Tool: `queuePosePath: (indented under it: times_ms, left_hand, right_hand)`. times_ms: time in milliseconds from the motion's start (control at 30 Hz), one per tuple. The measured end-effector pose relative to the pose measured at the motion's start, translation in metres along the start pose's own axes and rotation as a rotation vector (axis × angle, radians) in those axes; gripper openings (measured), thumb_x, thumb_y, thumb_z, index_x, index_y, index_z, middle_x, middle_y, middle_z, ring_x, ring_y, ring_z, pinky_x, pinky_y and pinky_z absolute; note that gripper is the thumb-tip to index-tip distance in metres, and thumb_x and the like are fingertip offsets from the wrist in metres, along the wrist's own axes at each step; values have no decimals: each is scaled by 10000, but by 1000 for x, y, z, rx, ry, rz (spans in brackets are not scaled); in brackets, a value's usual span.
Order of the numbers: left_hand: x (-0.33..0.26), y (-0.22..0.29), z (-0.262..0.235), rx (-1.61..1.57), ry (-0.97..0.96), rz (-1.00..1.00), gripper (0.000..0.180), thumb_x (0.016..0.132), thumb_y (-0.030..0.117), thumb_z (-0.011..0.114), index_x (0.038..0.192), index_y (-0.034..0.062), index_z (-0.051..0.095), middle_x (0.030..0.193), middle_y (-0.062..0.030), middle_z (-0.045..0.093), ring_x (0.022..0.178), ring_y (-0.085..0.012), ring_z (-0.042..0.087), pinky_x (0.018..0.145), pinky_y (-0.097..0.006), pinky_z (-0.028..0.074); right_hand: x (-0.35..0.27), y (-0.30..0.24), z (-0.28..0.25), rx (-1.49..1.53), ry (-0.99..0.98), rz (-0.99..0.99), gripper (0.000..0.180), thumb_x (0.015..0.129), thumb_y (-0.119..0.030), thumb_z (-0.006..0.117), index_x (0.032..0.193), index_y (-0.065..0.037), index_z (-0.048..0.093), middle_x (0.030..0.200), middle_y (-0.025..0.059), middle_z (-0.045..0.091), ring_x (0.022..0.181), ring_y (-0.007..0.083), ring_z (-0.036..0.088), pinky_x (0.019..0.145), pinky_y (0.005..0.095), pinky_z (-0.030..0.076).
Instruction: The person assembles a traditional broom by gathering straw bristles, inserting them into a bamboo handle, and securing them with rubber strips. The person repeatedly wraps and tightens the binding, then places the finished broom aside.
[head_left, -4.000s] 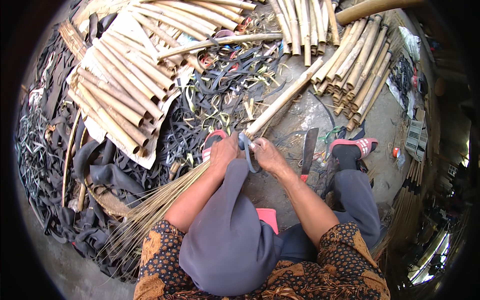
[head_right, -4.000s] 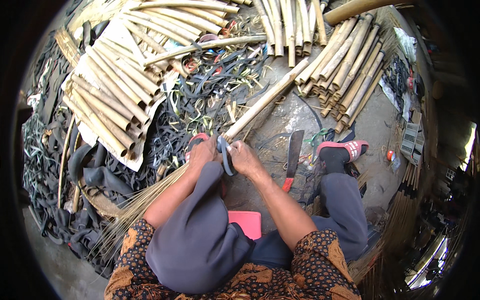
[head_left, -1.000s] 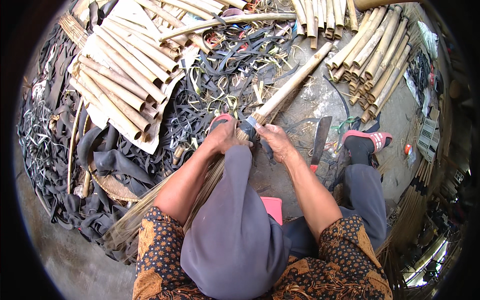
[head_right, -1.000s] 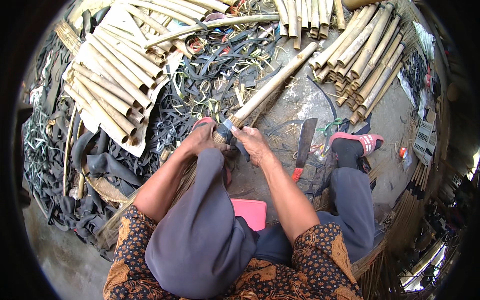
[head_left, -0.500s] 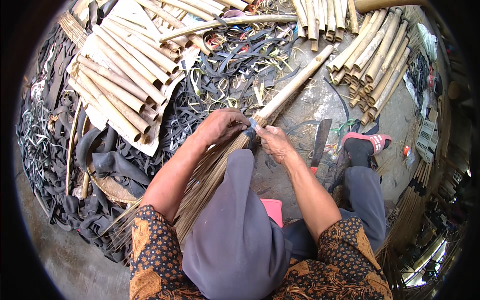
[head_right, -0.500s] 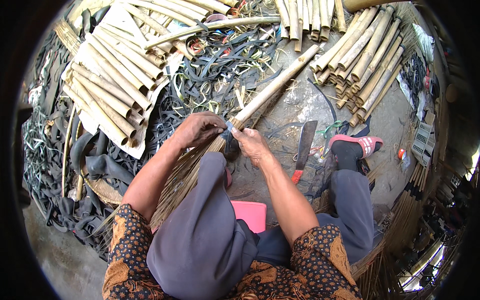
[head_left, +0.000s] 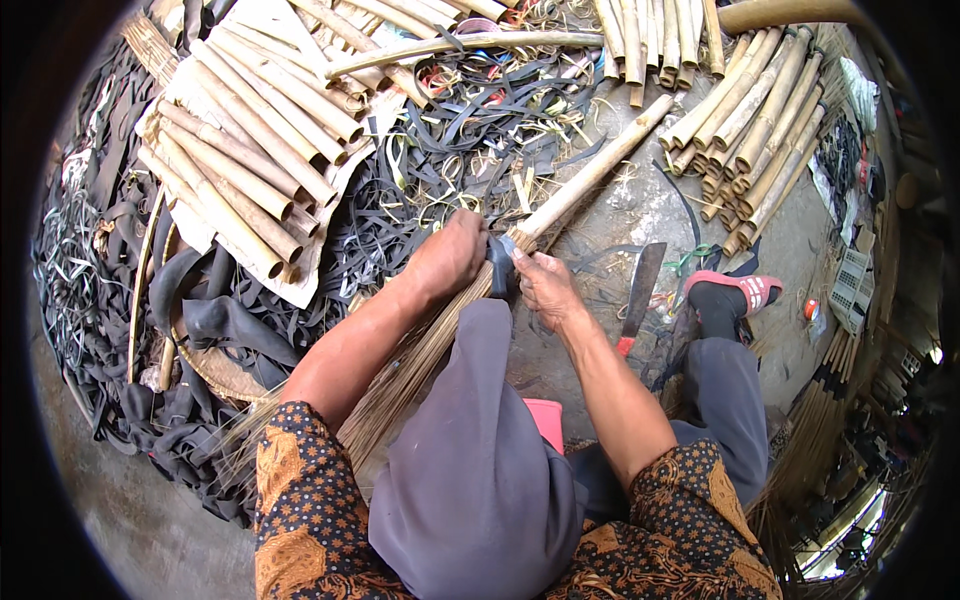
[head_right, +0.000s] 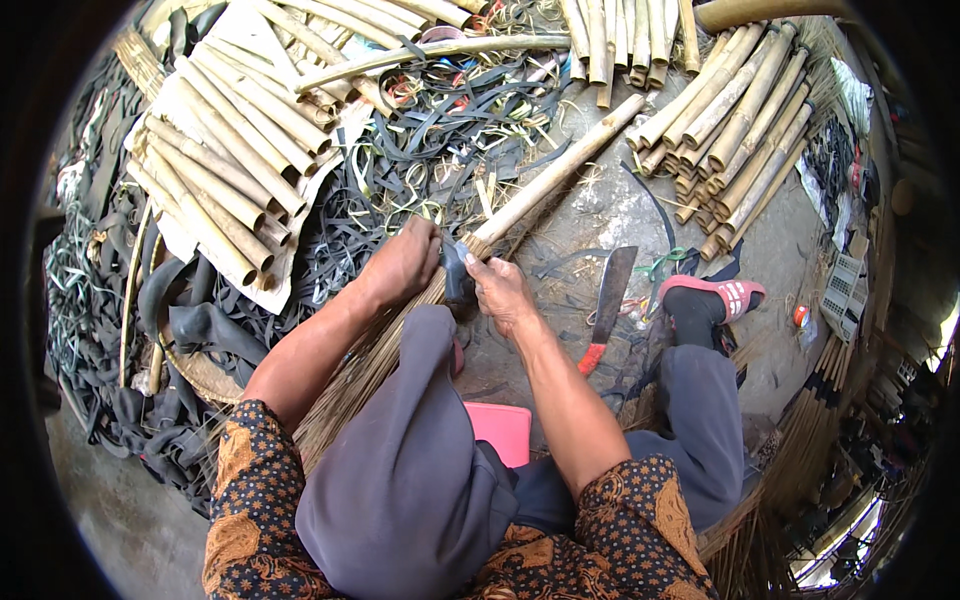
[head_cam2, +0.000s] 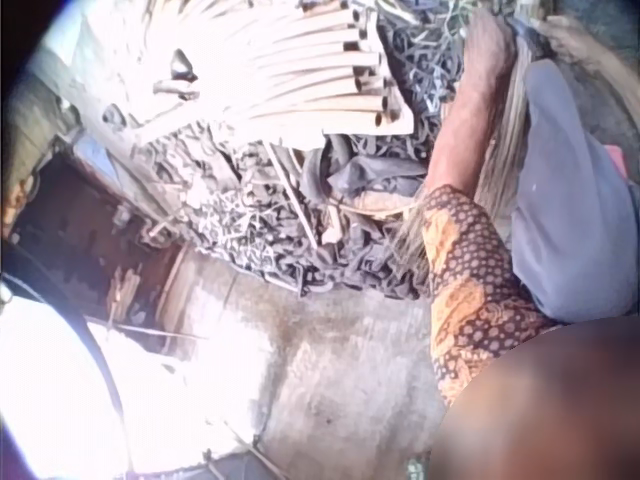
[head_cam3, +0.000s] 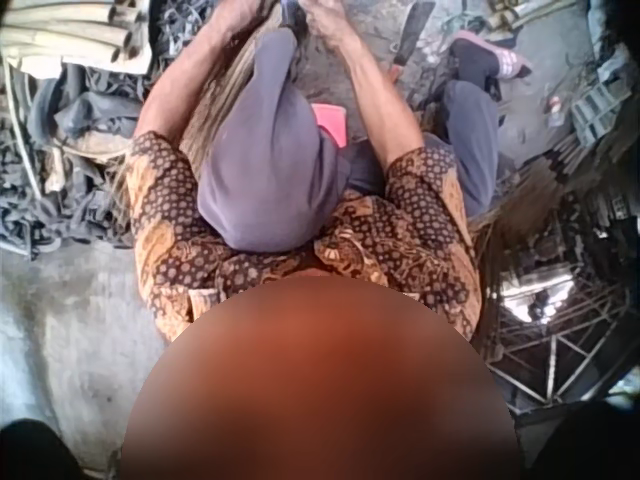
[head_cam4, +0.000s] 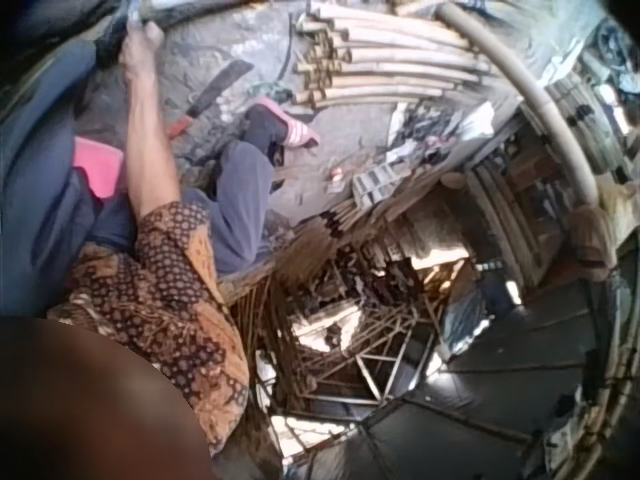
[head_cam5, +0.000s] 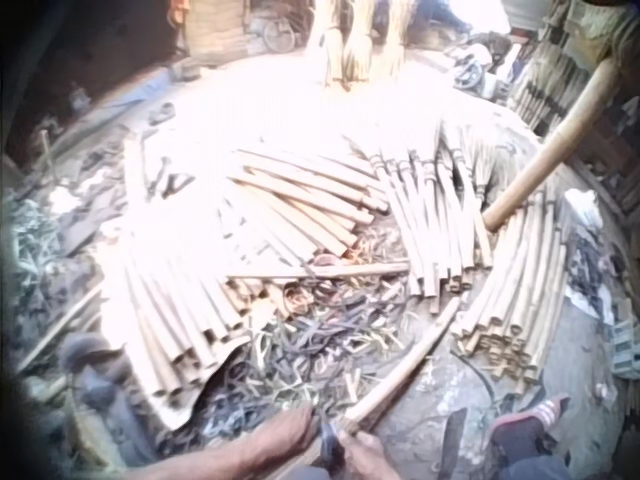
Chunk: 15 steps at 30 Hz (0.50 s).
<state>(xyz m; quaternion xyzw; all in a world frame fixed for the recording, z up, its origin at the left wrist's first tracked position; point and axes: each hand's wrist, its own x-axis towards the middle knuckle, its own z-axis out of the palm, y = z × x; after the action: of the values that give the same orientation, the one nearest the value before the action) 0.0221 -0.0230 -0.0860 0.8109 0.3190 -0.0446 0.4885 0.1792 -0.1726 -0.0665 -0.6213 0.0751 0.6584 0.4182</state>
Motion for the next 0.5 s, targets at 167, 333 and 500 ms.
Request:
queuePosePath:
  times_ms: [167, 333, 500]
  left_hand:
    - [11, -12, 10, -271, 5, -284, 180, 982, 99, 528, 1120, -5, 579, 1040, -265, 664, 924, -400, 665, 842, -473, 524]
    - [3, -13, -1, -407, -66, 1, 416, 941, 60, 583, 1354, 88, 629, 1156, -181, 693, 1026, -256, 672, 927, -361, 529]
    - [9, -17, -2, -379, -143, -201, 266, 1012, 49, 587, 1251, 42, 701, 1097, -61, 728, 831, -130, 687, 806, -295, 570]
  right_hand:
    - [0, 4, 2, -11, 8, -54, 268, 1007, -353, 713, 907, -160, 556, 643, -111, 385, 460, 19, 302, 413, 239, 202]
    - [1, 5, -1, -10, -13, -53, 282, 1015, -371, 702, 901, -157, 557, 634, -116, 377, 457, 16, 293, 412, 242, 197]
    - [2, 3, -2, -30, -17, -29, 290, 1023, -378, 690, 891, -159, 552, 625, -119, 368, 454, 15, 285, 416, 238, 198]
